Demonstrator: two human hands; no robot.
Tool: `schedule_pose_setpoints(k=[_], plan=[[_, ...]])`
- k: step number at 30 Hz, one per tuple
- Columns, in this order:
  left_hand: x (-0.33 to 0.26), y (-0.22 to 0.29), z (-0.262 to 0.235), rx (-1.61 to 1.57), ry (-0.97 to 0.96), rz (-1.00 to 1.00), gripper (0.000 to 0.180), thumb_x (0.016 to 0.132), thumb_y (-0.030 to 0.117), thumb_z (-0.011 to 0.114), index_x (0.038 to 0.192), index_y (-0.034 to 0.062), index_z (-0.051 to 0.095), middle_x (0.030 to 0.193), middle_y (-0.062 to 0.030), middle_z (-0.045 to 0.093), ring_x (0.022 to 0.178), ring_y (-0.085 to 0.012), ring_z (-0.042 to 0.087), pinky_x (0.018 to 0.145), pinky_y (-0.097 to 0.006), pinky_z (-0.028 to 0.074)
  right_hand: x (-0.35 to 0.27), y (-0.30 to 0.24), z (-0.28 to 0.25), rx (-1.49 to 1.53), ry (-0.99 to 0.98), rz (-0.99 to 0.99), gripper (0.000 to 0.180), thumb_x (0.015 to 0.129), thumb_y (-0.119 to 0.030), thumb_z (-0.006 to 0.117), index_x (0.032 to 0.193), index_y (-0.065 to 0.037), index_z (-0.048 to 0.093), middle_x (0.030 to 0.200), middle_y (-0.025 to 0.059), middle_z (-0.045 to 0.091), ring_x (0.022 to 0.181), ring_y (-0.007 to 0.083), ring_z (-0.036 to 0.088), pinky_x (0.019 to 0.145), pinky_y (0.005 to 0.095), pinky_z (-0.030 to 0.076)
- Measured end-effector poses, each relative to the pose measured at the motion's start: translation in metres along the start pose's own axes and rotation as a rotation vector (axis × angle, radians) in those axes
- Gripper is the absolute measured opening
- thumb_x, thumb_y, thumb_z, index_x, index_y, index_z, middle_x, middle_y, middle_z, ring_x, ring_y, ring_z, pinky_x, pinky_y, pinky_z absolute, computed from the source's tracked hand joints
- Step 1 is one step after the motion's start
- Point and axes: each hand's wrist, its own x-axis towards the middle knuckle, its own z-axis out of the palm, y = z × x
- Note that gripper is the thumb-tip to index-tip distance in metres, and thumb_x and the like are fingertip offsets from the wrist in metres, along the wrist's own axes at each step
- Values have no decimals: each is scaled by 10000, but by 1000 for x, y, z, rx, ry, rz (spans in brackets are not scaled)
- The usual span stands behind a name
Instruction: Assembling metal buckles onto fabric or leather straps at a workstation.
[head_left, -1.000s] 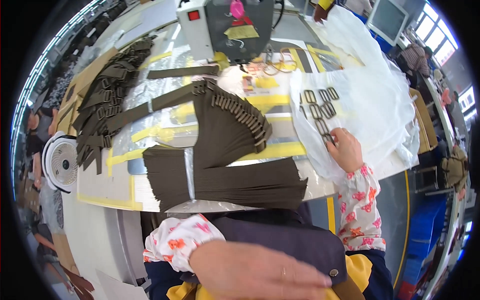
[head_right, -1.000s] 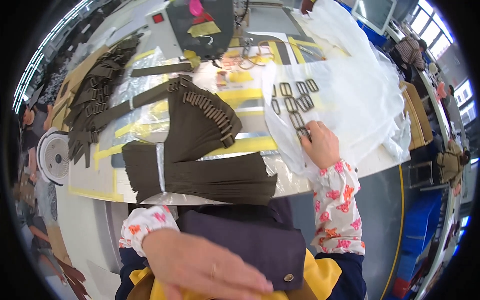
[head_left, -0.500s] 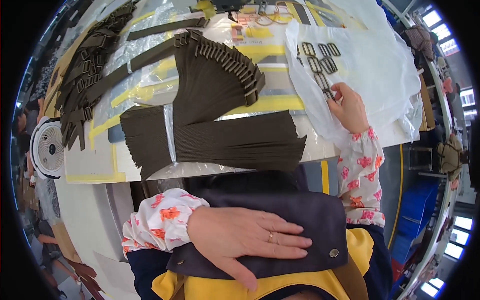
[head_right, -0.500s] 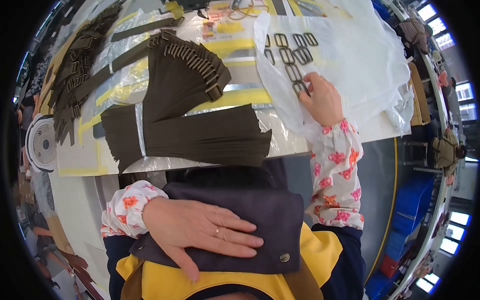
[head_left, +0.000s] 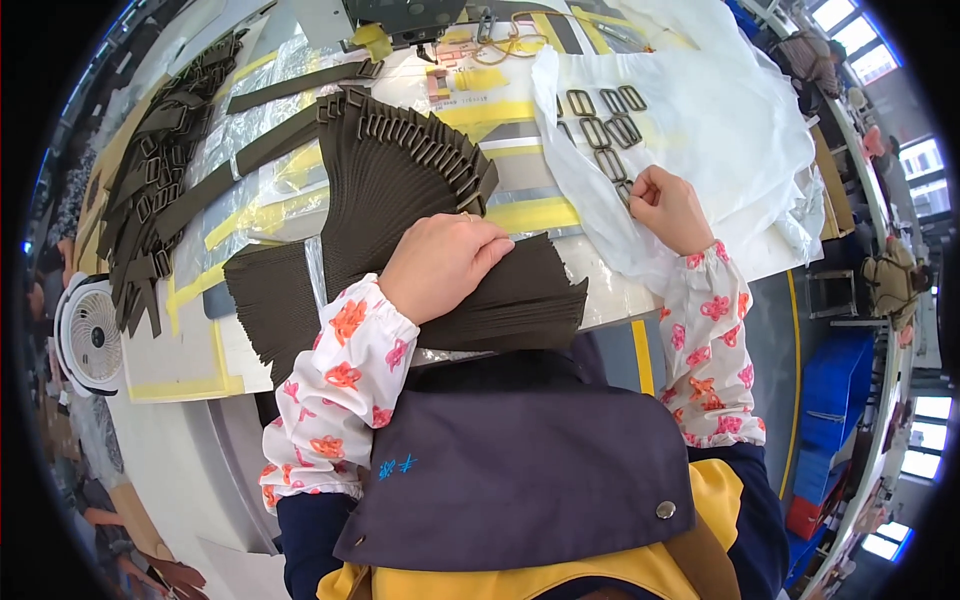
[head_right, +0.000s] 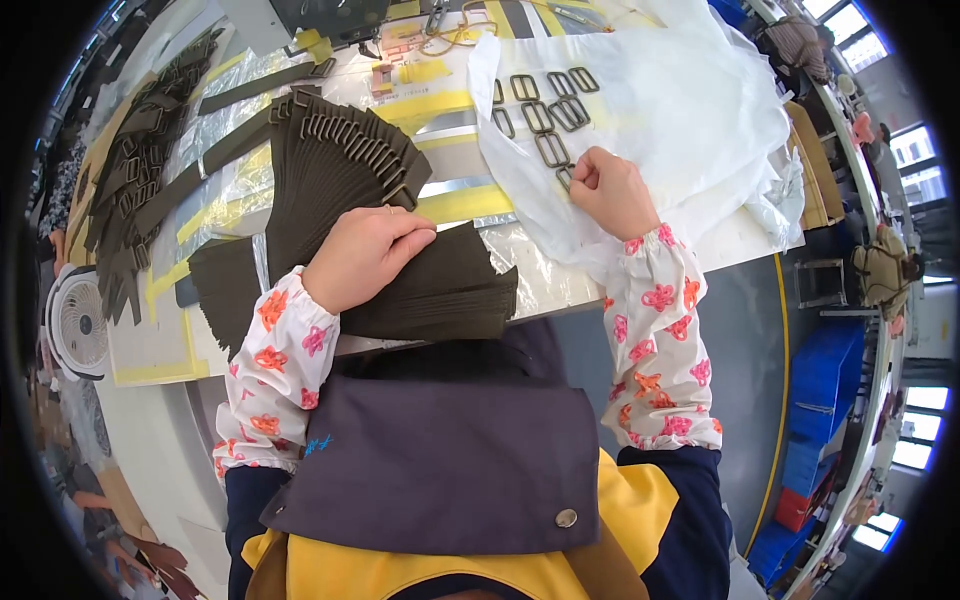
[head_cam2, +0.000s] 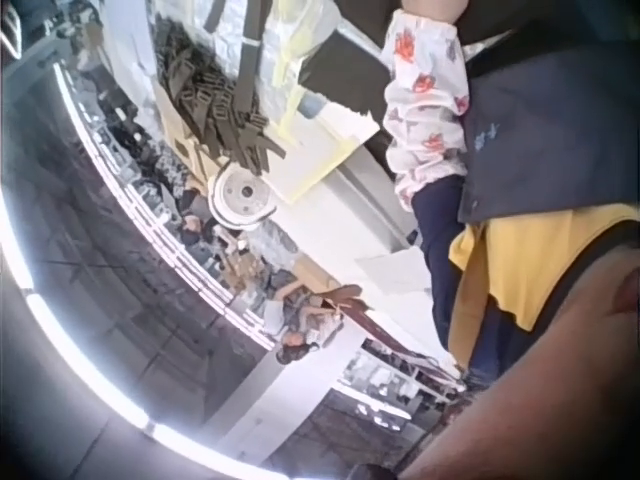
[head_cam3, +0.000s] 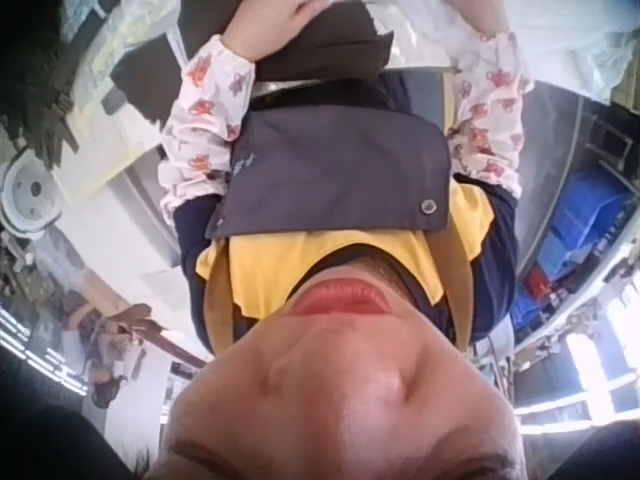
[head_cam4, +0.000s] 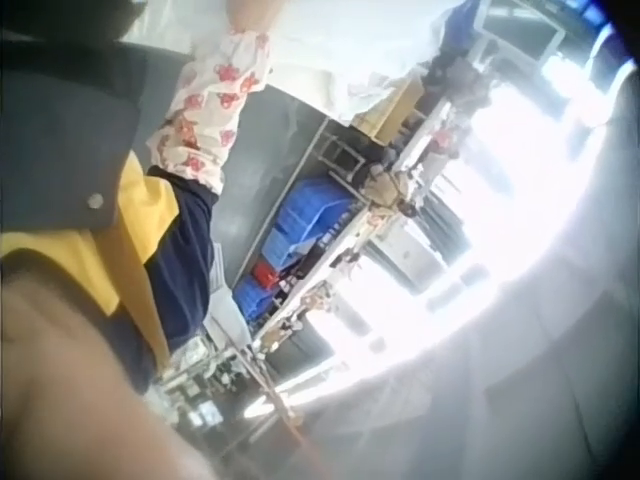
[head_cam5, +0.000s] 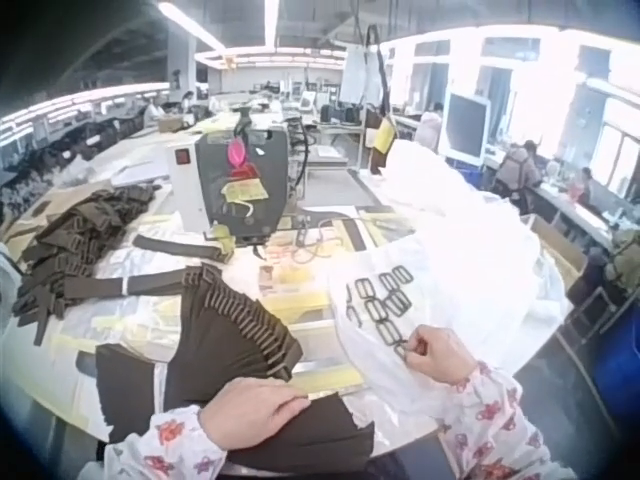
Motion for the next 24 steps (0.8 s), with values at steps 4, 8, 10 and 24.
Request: schedule_pose_setpoints(k=[4, 8, 10, 24], plan=[[-6, -6, -1, 20, -30, -34, 179, 795, 196, 549, 830, 38, 625, 761, -125, 604, 711, -286, 575, 631, -359, 465, 3, -3, 8, -19, 85, -163, 214, 649, -145, 619, 799, -17, 536, 660, 115, 538, 601, 251, 533, 569, 331, 424], [-22, 34, -31, -272, 99, 260, 231, 776, 227, 588, 921, 47, 590, 842, -90, 600, 762, -265, 572, 669, -334, 469, -7, 3, 2, -1, 34, -101, 193, 665, -105, 600, 811, -9, 518, 564, 97, 493, 493, 203, 469, 493, 310, 390], [-49, 60, -50, -623, -144, 544, 353, 805, 284, 585, 1050, 32, 551, 960, -112, 589, 856, -284, 563, 739, -353, 455, -7, 13, 4, 108, 35, -122, 173, 673, -9, 562, 839, 11, 515, 500, 57, 462, 466, 111, 444, 455, 257, 364], [-107, 66, -43, -1029, -383, 755, 316, 810, 234, 600, 1002, -15, 578, 932, -124, 601, 853, -267, 578, 760, -359, 450, 8, 1, -5, -54, -23, -134, 236, 612, -50, 569, 816, 0, 460, 590, 84, 463, 514, 185, 442, 506, 293, 379]])
